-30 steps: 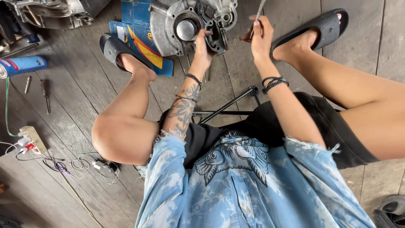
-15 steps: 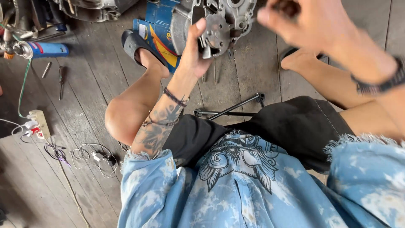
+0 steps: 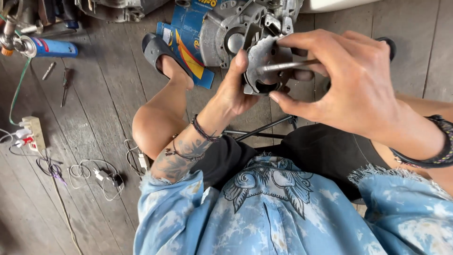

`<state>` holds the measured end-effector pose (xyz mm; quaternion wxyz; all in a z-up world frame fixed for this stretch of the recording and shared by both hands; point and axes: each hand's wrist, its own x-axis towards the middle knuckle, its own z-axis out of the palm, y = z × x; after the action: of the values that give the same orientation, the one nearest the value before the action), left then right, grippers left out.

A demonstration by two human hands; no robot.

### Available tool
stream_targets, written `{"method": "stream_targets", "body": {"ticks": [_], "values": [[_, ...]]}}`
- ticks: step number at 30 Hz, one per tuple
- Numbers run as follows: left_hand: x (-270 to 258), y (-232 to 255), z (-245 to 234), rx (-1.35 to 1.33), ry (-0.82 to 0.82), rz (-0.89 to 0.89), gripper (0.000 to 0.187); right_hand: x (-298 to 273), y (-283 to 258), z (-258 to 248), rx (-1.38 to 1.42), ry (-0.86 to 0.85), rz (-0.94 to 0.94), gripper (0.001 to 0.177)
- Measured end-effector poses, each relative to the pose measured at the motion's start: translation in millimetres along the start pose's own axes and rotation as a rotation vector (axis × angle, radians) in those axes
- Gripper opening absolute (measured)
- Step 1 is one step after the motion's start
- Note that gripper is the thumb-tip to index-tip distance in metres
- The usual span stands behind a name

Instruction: The person holds a small metal mechanical component and repeatedly uses a thin metal tool to scrape or adjust internal surfaces. The person rotates the part to access different areas and continues the scraping motion throughout the clip.

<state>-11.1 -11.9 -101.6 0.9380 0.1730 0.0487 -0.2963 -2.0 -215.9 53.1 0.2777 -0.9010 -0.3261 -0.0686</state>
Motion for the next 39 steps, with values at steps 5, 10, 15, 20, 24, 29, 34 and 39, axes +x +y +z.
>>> {"method": "stream_targets", "body": {"ticks": [5,10,15,20,24,29,34,39], "values": [[-7.0,8.8,26.4,0.069,-0.123,0.002,0.089,-16.7,9.5,-9.9,-0.059,-0.114,-0.073,0.054],[-8.0,20.0,36.5,0.037,-0.21,-0.035,0.089,-26.5,-15.0,-41.1,-0.266,-0.277,-0.056,0.026],[-12.6,12.2,44.3,0.081,-0.197,0.04,0.091,-34.4,-22.3,-18.2,-0.383,0.019,-0.186,0.033],[-16.7,16.2,45.6,0.102,-0.185,-0.003,0.083,-30.9,-21.7,-28.7,-0.425,-0.058,-0.223,0.041],[-18.1,19.6,54.4,0.056,-0.111,0.041,0.064,-32.8,-22.0,-16.9,-0.325,0.006,-0.192,0.041],[-18.1,7.3,50.8,0.066,-0.008,0.114,0.065,-45.8,-21.1,-5.9,-0.349,-0.028,-0.15,0.037],[-13.1,3.6,61.1,0.078,-0.017,0.293,0.053,-47.8,-18.4,25.3,-0.441,0.053,-0.125,0.06],[-4.9,14.6,71.8,0.078,0.178,0.268,0.043,-32.1,-8.2,19.1,0.114,-0.164,0.232,0.034]]}}
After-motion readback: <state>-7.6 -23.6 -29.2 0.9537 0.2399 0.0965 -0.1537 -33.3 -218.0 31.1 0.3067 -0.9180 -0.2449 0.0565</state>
